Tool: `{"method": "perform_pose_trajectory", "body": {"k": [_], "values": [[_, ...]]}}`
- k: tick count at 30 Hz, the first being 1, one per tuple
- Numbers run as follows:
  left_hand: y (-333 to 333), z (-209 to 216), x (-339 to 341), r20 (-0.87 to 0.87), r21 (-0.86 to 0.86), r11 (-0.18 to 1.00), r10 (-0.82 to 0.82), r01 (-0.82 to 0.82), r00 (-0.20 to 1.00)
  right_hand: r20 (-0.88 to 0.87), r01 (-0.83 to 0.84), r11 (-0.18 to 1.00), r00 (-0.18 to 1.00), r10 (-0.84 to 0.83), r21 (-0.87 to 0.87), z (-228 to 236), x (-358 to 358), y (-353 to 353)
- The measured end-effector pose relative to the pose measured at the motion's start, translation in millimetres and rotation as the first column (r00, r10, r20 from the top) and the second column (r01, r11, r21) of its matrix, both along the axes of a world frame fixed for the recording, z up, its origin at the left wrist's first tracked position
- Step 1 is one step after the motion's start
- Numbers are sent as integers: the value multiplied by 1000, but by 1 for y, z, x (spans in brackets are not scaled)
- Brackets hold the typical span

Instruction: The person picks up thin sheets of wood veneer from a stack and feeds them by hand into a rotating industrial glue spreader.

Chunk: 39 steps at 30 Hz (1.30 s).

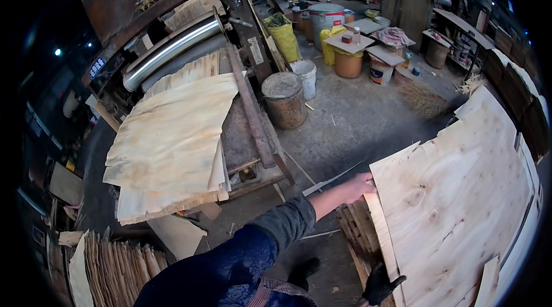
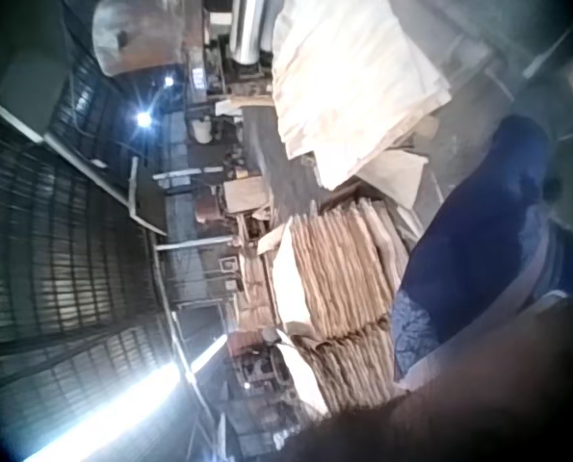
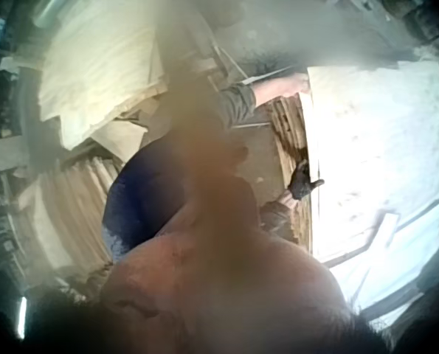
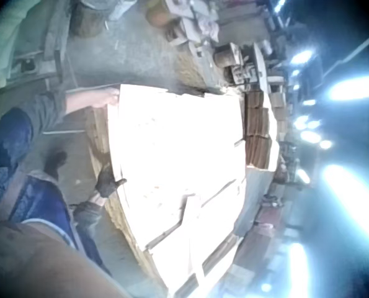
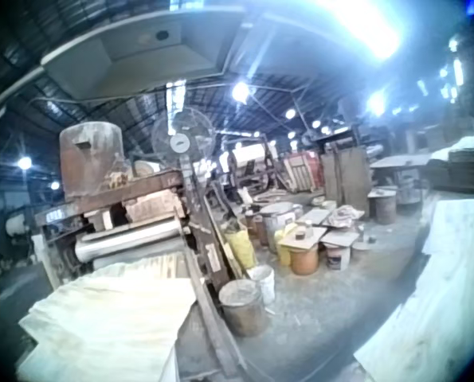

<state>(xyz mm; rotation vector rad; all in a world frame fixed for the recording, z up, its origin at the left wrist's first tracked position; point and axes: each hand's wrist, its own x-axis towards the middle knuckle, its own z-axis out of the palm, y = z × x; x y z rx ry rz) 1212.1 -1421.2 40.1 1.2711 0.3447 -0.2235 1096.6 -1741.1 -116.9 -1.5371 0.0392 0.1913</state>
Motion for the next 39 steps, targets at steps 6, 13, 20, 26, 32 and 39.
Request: {"method": "perform_pose_trajectory", "body": {"k": [6, 13, 20, 26, 32, 39], "values": [[1, -2, -12, 2, 13, 1000, -21, 21, 1000, -231, 358, 862, 929, -290, 357, -8, 20, 2], [3, -48, -109, -88, -153, 988, -20, 7, 996, -349, 466, 679, 883, -314, 567, 31, -73, 1], [164, -93, -291, -210, -514, 838, -328, 181, 921, -447, 490, 707, 853, -269, 510, 14, -254, 20], [157, -103, -246, -269, -411, 856, -441, 312, 856, -719, 670, 591, 664, -207, 449, 16, -437, 60], [136, -103, -229, -260, -362, 848, -490, 386, 832, -682, 490, 614, 723, 110, 619, 57, -490, 114], [142, -128, -226, -336, -112, 874, -481, 473, 810, -553, 510, 546, 827, -100, 664, 22, -547, 33]]}}
